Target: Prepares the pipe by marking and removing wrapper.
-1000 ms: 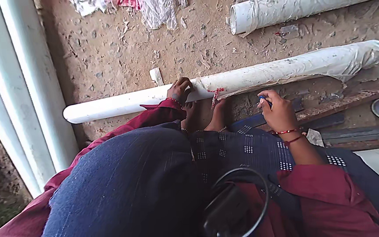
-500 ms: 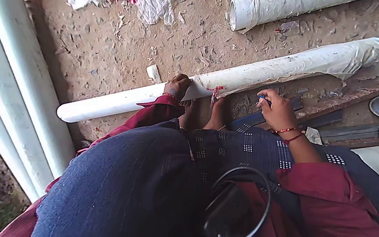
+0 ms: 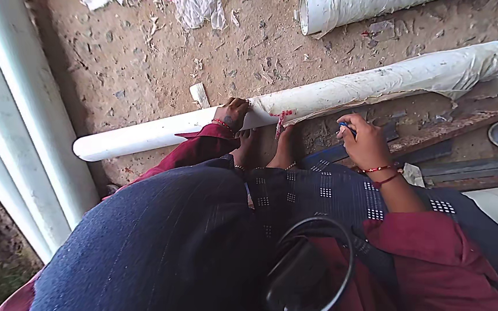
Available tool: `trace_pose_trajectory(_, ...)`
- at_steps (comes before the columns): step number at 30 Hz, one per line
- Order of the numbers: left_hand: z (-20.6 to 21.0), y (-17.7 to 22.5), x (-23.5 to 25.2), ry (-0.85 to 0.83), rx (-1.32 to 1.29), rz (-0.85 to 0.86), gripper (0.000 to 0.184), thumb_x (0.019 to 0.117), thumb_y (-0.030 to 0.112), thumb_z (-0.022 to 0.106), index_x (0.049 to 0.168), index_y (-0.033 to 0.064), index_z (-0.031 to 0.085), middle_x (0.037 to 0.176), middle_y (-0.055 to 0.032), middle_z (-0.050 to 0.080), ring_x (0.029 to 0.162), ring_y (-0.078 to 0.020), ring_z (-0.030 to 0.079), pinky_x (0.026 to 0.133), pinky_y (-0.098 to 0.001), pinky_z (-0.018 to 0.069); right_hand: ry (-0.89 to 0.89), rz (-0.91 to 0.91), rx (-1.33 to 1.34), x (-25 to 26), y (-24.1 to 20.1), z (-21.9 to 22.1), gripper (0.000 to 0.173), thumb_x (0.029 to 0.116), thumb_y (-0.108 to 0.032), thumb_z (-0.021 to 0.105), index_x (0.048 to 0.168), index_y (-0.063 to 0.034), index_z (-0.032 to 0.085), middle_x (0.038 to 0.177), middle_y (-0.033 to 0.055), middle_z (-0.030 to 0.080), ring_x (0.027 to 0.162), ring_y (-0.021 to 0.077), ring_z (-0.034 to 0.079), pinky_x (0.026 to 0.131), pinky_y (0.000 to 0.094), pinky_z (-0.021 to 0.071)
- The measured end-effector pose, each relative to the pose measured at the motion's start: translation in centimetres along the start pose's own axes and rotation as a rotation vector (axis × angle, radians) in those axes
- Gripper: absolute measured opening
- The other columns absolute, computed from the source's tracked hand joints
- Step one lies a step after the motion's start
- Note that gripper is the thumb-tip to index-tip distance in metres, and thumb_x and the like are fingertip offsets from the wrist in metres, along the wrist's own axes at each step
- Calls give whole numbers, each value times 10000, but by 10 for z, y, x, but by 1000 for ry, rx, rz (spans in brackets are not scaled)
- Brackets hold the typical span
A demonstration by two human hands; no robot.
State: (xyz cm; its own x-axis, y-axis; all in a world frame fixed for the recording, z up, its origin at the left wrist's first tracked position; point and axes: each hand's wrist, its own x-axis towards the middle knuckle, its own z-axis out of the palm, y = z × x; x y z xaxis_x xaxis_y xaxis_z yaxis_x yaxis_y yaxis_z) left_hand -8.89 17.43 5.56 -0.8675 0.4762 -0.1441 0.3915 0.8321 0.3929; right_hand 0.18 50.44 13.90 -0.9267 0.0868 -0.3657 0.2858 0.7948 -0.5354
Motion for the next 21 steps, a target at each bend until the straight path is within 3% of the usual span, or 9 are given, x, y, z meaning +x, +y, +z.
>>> trace_pose_trajectory(4, -5, 10, 8, -142, 98, -90, 287, 1038, -5, 451, 1204, -136, 644, 1257, -311, 644, 1182, -520, 628, 840, -666, 530, -9, 2, -6, 0, -1, 0, 268, 1073, -85, 507, 1286, 2, 642, 973, 228, 739, 868, 414, 724, 782, 609, 542)
trace_pose_trajectory(6, -11, 10, 14, -183, 66, -104, 280, 1045, -16, 441, 1190, -139, 645, 1248, -320, 640, 1186, -523, 621, 894, -663, 517, -9, 9, -9, -1, -2, -1, 269, 1069, -81, 510, 1287, 5, 641, 973, 229, 737, 854, 415, 720, 772, 611, 538)
trace_pose_trajectory(9, -12, -1, 9, -67, -68, -28, 263, 1045, 68, 522, 1107, -107, 709, 1178, -298, 695, 1149, -497, 659, 967, -628, 510, -22, 29, -6, -2, -4, -3, 271, 1076, -86, 510, 1306, -6, 628, 971, 221, 732, 828, 404, 714, 752, 596, 544)
trace_pose_trajectory(12, -9, -9, 1, -6, -155, 9, 296, 1018, 160, 622, 1150, -82, 727, 1228, -276, 696, 1178, -475, 654, 1003, -615, 499, -19, 17, -6, -1, -3, -2, 271, 1075, -89, 511, 1303, -8, 631, 969, 224, 732, 823, 408, 712, 748, 599, 543)
trace_pose_trajectory(21, -2, -13, -3, 40, -154, 22, 248, 1005, 114, 605, 1129, -31, 763, 1248, -233, 702, 1181, -456, 654, 961, -621, 517, -25, 19, -14, 0, 1, -1, 278, 1075, -93, 498, 1304, -17, 636, 971, 220, 737, 826, 408, 715, 751, 605, 538)
